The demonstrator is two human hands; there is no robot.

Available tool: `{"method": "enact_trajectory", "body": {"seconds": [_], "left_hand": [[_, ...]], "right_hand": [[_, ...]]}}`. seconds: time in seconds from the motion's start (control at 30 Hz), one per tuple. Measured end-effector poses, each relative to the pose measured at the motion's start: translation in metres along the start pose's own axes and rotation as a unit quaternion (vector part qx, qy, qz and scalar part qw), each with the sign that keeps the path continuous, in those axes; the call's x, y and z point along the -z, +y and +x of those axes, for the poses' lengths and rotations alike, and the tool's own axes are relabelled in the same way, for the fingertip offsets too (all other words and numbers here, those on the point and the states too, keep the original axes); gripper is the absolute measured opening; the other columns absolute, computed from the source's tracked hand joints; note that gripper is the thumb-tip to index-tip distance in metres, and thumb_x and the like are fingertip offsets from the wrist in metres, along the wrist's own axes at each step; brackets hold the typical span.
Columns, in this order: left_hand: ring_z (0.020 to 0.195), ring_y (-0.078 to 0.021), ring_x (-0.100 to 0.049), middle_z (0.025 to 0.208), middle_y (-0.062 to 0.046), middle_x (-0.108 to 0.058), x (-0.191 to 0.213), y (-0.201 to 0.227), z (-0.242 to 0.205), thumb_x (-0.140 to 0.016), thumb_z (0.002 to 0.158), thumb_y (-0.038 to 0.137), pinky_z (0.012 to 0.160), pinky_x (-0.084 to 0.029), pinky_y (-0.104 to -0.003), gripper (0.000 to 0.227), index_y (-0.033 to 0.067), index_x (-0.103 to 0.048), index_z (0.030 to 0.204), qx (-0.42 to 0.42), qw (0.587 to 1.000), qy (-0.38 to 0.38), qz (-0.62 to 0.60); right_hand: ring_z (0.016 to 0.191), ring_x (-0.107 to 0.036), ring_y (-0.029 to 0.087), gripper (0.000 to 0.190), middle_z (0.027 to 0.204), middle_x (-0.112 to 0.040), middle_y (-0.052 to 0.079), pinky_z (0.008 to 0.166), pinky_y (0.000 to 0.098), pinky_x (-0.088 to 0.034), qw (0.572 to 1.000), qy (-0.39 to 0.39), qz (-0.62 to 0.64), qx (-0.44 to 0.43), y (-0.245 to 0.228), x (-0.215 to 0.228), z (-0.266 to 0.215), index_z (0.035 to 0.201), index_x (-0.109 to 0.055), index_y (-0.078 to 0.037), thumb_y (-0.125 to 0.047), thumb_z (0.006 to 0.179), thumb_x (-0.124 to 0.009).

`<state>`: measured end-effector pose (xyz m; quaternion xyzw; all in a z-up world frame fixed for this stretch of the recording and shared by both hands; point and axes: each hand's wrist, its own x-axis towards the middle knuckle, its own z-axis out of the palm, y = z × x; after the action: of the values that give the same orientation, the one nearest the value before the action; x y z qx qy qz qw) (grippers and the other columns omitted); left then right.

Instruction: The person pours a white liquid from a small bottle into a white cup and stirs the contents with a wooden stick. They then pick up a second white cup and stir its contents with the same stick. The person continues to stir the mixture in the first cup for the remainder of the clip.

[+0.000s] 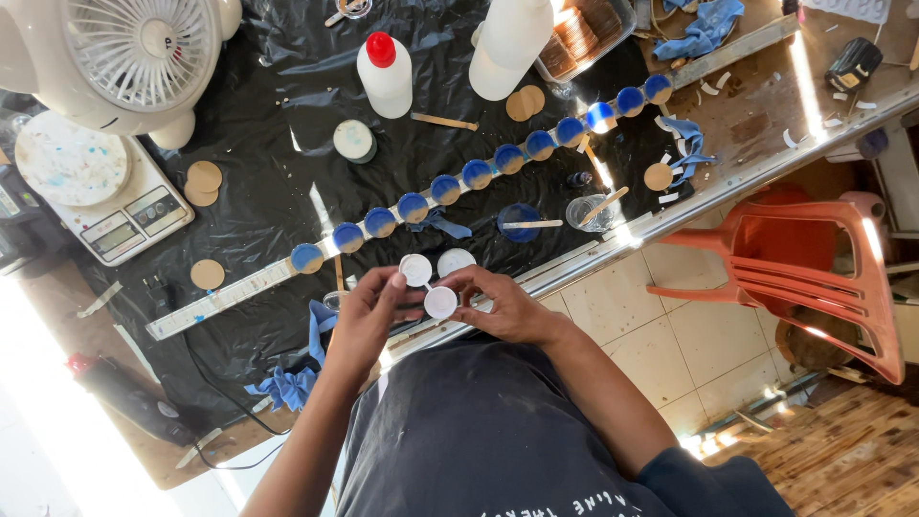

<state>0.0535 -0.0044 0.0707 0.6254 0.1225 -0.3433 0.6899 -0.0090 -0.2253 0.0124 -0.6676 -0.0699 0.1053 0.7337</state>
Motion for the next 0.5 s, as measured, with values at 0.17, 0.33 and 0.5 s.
{"method": "enact_trajectory", "body": {"seconds": [0.17, 0.33, 0.5], "left_hand": [[0.115, -0.0393, -0.066, 0.128, -0.028, -0.064, -0.002, -0.012, -0.009, -0.058, 0.097, 0.019, 0.096, -0.057, -0.056, 0.05, -0.0055, -0.054, 0.141, 0.064, 0.989, -0.079, -0.108], [0.103, -0.0379, -0.072, 0.127, -0.027, -0.067, 0.007, -0.051, 0.001, -0.062, 0.092, -0.002, 0.09, -0.06, -0.055, 0.046, -0.0073, -0.054, 0.137, 0.033, 0.973, -0.114, -0.196], [0.091, -0.0335, -0.074, 0.117, -0.026, -0.069, 0.021, -0.078, 0.008, -0.066, 0.09, 0.0, 0.075, -0.064, -0.041, 0.042, -0.0096, -0.056, 0.129, 0.002, 0.961, -0.115, -0.253]], "right_hand": [[0.099, -0.065, 0.021, 0.035, 0.129, -0.066, 0.012, 0.077, 0.0342, -0.055, 0.998, 0.001, -0.05, 0.033, -0.016, -0.006, 0.005, 0.128, -0.066, -0.008, -0.021, 0.097, -0.075], [0.097, -0.064, 0.021, 0.038, 0.131, -0.061, 0.012, 0.075, 0.032, -0.055, 0.995, 0.014, -0.081, 0.052, -0.003, -0.005, 0.002, 0.13, -0.067, -0.007, -0.022, 0.097, -0.075], [0.092, -0.067, 0.021, 0.051, 0.126, -0.066, 0.015, 0.071, 0.0309, -0.056, 0.993, 0.024, -0.101, 0.061, -0.003, -0.009, 0.002, 0.14, -0.065, -0.008, -0.021, 0.093, -0.081]]}}
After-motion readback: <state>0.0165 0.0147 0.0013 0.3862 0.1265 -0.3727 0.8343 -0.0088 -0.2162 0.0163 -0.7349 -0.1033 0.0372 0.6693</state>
